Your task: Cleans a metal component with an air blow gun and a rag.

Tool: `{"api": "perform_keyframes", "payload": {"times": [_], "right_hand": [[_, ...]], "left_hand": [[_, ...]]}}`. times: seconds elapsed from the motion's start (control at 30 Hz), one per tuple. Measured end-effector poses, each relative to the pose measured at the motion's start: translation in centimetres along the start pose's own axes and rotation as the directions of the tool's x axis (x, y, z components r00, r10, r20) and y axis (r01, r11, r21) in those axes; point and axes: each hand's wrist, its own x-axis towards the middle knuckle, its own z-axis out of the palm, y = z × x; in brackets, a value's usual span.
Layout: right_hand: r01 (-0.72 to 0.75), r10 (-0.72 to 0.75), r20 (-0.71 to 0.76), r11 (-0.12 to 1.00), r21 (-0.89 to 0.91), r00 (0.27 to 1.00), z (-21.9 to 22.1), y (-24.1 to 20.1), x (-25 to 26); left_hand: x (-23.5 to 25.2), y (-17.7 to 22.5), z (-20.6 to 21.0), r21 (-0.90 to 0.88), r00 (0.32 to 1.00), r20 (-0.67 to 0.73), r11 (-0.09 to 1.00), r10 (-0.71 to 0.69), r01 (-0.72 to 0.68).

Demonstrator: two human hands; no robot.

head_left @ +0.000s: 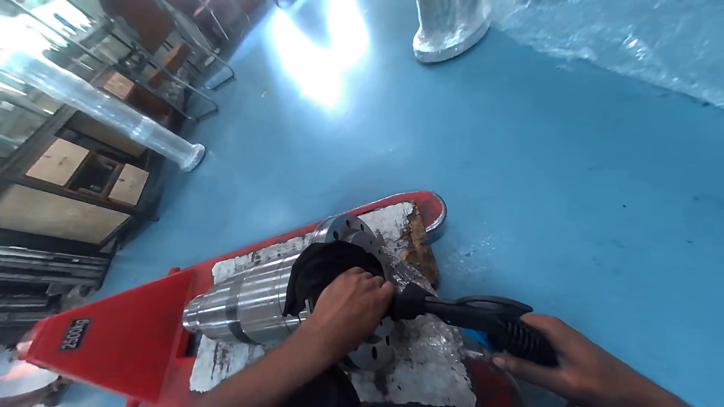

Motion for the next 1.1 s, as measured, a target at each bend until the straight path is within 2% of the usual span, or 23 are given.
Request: {"api": "perform_keyframes", "payload": {"times": [0.07, 0.13, 0.17, 0.27, 0.3, 0.33, 0.37, 0.4, 0.43, 0.47, 0.5, 0.57, 0.67, 0.73, 0.8, 0.83, 0.9, 1.0, 1.1], "right_hand": [[-0.053, 0.035, 0.091, 0.979, 0.199, 0.995, -0.8, 1.2, -0.3], [-0.067, 0.005, 0.155, 0.916, 0.395, 0.988, -1.6, 2.4, -0.8], [-0.063, -0.018, 0.168, 0.883, 0.466, 0.986, -2.0, 2.8, -1.0], [-0.063, -0.015, 0.125, 0.8, 0.597, 0.992, -2.5, 2.8, -1.5], [-0.075, 0.019, 0.095, 0.776, 0.626, 0.995, -2.4, 2.4, -1.4], [-0.085, 0.05, 0.071, 0.759, 0.645, 0.996, -2.2, 1.9, -1.1], [-0.088, 0.069, 0.054, 0.748, 0.658, 0.996, -2.0, 1.5, -0.6], [-0.084, 0.072, 0.046, 0.743, 0.665, 0.996, -1.7, 1.2, 0.0], [-0.074, 0.062, 0.043, 0.743, 0.665, 0.997, -1.3, 0.9, 0.6], [-0.068, 0.051, 0.045, 0.749, 0.659, 0.998, -1.0, 0.6, 1.2], [-0.067, 0.044, 0.052, 0.756, 0.652, 0.998, -0.6, 0.4, 1.7], [-0.066, 0.032, 0.065, 0.761, 0.645, 0.997, 0.1, 0.1, 2.7], [-0.096, 0.073, 0.062, 0.762, 0.64, 0.995, 0.8, -0.2, 3.6], [-0.116, 0.098, 0.064, 0.75, 0.651, 0.993, 1.1, -0.1, 4.2], [-0.118, 0.103, 0.062, 0.737, 0.666, 0.993, 1.2, 0.0, 4.6], [-0.115, 0.098, 0.063, 0.734, 0.67, 0.993, 1.1, 0.0, 4.8], [-0.094, 0.071, 0.061, 0.746, 0.66, 0.996, 1.0, -0.2, 4.9], [-0.093, 0.064, 0.069, 0.767, 0.635, 0.996, 1.0, -0.6, 4.9], [-0.165, 0.111, 0.123, 0.733, 0.659, 0.986, 1.1, -1.0, 5.7]], "left_hand": [[-0.1, 0.0, -0.3, -0.008, 0.999, 0.048, 1.0, -0.009, 0.01], [-0.4, -0.2, -1.2, -0.05, 0.996, 0.088, 0.999, -0.007, 0.012], [-0.8, -0.6, -1.9, -0.094, 0.998, 0.064, 0.995, -0.009, 0.015], [-2.9, -3.9, -4.2, -0.328, 0.966, -0.235, 0.945, -0.106, 0.024], [-3.7, -5.5, -5.1, -0.455, 0.923, -0.337, 0.891, -0.185, 0.012], [-4.5, -6.8, -5.9, -0.589, 0.85, -0.434, 0.808, -0.3, -0.015], [-5.0, -7.8, -6.5, -0.737, 0.738, -0.493, 0.672, -0.461, -0.072], [-5.2, -8.5, -7.0, -0.848, 0.612, -0.489, 0.503, -0.622, -0.166], [-5.2, -9.3, -7.2, -0.89, 0.522, -0.455, 0.347, -0.722, -0.295], [-5.2, -10.0, -7.2, -0.872, 0.491, -0.446, 0.239, -0.749, -0.428], [-5.3, -10.7, -6.9, -0.833, 0.507, -0.474, 0.18, -0.72, -0.524], [-5.3, -11.3, -6.0, -0.787, 0.572, -0.553, 0.156, -0.606, -0.596], [-4.5, -10.9, -4.8, -0.813, 0.672, -0.571, 0.207, -0.471, -0.545], [-3.5, -11.0, -4.2, -0.828, 0.738, -0.557, 0.322, -0.381, -0.459], [-2.2, -11.0, -4.3, -0.781, 0.819, -0.504, 0.549, -0.274, -0.297], [-1.5, -10.5, -4.6, -0.712, 0.877, -0.428, 0.678, -0.216, -0.181], [0.5, -9.4, -5.1, -0.468, 0.968, -0.233, 0.883, -0.092, -0.029], [2.9, -8.2, -4.8, -0.177, 0.999, -0.034, 0.984, -0.027, 0.02], [3.5, -8.3, -4.7, -0.086, 0.999, 0.042, 0.996, 0.004, 0.0]]}}
